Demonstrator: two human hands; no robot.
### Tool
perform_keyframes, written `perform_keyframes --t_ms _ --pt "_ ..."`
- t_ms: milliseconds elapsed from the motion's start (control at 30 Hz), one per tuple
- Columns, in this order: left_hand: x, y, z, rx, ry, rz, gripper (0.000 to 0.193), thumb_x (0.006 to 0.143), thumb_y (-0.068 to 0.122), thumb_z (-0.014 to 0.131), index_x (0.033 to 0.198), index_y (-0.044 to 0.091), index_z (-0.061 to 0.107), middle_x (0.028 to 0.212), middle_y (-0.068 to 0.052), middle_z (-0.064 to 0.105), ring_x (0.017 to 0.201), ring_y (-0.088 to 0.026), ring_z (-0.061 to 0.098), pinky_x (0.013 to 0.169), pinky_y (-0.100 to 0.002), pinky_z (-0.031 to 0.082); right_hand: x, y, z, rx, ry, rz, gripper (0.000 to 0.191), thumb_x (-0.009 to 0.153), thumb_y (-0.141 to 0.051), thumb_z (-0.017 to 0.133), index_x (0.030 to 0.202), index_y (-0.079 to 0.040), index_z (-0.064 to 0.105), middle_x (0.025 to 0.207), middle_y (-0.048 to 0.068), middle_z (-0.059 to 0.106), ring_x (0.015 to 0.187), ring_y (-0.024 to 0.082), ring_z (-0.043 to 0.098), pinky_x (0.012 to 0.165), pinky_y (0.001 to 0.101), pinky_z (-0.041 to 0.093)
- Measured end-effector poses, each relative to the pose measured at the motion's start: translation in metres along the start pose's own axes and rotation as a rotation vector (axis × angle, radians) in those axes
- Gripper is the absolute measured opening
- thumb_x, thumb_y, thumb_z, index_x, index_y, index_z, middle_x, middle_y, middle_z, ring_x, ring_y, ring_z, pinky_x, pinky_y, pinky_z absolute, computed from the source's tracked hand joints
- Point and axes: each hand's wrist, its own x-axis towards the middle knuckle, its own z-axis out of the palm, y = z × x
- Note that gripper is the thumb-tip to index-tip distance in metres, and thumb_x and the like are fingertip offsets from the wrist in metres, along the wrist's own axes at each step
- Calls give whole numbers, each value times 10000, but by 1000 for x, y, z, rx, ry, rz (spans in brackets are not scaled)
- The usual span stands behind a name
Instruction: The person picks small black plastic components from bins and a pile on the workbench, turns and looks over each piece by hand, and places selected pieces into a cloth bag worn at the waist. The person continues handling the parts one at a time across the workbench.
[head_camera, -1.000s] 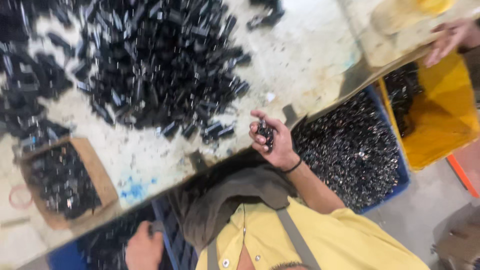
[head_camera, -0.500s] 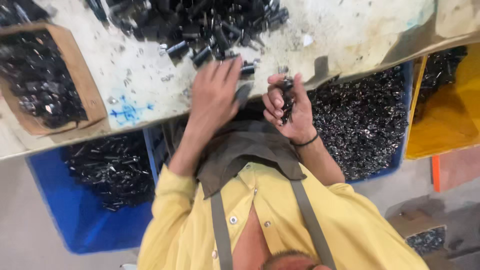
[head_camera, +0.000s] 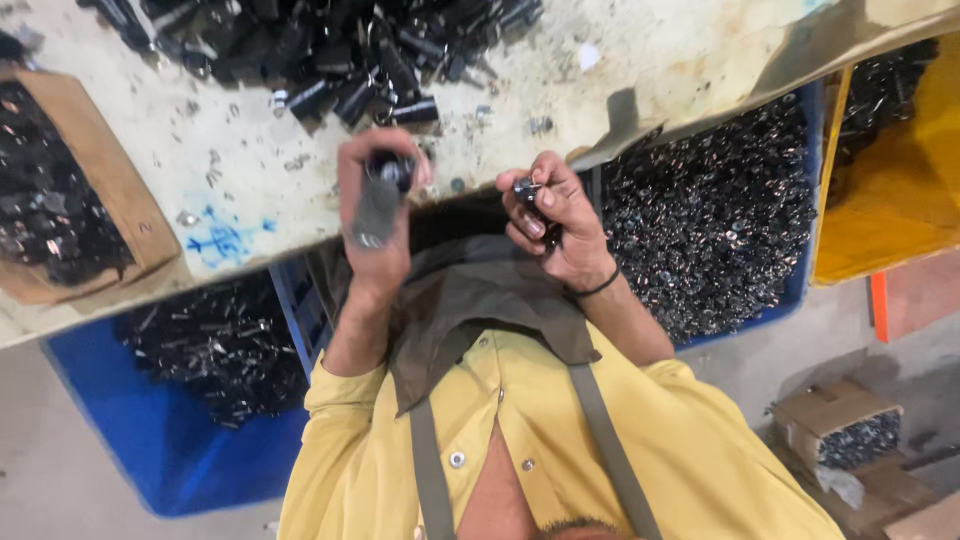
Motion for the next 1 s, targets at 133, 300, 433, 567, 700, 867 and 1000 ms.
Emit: perform_keyframes --t_ms 133,300,433,567,700,867,1000 --pt "-27 1 8 331 -244 216 451 875 98 772 1244 104 512 1064 -142 654 951 -266 668 828 -347 530 -5 -1 16 -724 -78 -389 152 1026 -142 674 1113 -93 560 1169 200 758 608 126 556 554 243 480" --pt "-42 8 6 438 -403 100 870 760 81 702 1562 108 367 989 -68 696 882 -263 748 795 -345 600 11 -12 45 -1442 -476 -670 132 951 12 654 1067 -47 630 1153 201 729 714 249 649 650 348 536" --pt "-40 12 -5 589 -446 217 1067 626 129 715 1606 102 293 927 -87 688 828 -307 705 718 -368 553 15 -19 66 -1645 -496 -560 212 851 -2 822 1032 -58 726 1092 148 747 746 242 671 652 343 516" --pt "-38 10 -12 605 -550 290 1149 609 168 755 1639 85 253 866 -65 686 780 -284 696 663 -370 528 15 -22 69 -1619 -538 -478 272 819 -61 889 1042 -80 735 981 88 712 826 257 700 696 356 543" --pt "-35 13 -18 762 -653 314 1206 547 207 812 1613 46 272 806 -64 674 727 -298 683 642 -400 524 21 -15 61 -1583 -623 -396 236 787 -41 868 981 -86 742 891 82 675 794 247 684 659 360 523" --pt "-62 53 -66 1048 -395 -5 898 634 176 811 1475 181 496 1007 -108 726 852 -314 712 706 -421 553 31 9 47 -1401 -421 -444 187 1001 -217 578 1023 -140 747 878 72 699 810 236 646 688 375 541" --pt "-104 83 -110 1704 6 -280 808 729 105 710 1505 -13 520 1331 -168 623 1214 -361 587 1007 -468 477 28 -2 35 -174 449 -256 406 1008 -263 445 1348 -103 597 1124 139 740 682 143 503 470 240 403"
